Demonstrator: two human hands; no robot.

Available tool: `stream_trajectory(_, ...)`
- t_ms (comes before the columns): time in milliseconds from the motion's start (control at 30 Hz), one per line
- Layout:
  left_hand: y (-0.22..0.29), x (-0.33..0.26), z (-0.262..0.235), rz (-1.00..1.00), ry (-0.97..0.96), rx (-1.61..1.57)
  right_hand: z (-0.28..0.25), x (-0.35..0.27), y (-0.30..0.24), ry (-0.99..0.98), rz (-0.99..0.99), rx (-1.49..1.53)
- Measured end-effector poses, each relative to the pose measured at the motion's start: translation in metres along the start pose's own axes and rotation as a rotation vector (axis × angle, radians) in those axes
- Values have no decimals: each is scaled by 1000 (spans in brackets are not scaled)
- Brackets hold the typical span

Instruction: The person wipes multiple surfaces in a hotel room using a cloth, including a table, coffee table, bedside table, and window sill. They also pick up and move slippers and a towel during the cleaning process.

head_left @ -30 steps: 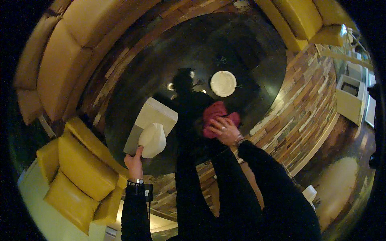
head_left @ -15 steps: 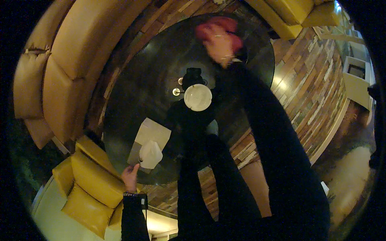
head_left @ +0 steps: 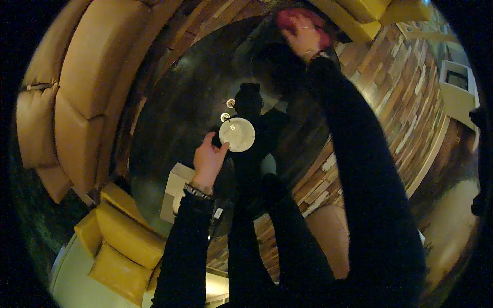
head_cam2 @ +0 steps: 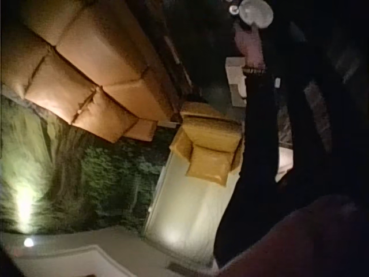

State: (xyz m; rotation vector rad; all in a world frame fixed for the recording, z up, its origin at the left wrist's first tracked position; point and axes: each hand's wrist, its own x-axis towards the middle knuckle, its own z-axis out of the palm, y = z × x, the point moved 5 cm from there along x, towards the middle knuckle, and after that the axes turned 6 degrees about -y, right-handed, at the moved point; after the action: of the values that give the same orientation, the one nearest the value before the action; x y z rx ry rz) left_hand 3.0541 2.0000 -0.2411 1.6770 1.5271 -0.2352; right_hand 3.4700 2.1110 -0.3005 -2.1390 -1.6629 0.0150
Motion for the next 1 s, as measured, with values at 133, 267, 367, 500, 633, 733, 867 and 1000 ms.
stream_trajectory(133, -12, 12, 30, 4, 3, -139, -2, -24, 62, -87, 133, -204)
stream_trajectory(267, -17, 16, 40, 56, 21, -488, 2, -36, 11, -71, 113, -161)
stream_trajectory(367, -25, 0, 21, -53, 43, -629, 3, -61, -79, -47, -201, 44)
stream_trajectory(500, -31, -24, -38, -86, 209, -899, 5, -163, -207, -282, -455, 216)
stream_trajectory(633, -49, -40, -84, -160, 321, -913, -19, -286, -259, -724, -681, 266)
stream_trajectory(733, -65, -46, -96, -197, 325, -816, -44, -298, -220, -756, -634, 464)
stream_trajectory(867, -79, -50, -89, -227, 287, -814, -36, -174, -125, -208, -365, 111)
stream_trajectory(1000, -71, -48, -66, -210, 235, -838, -24, -107, -52, -61, 118, -154)
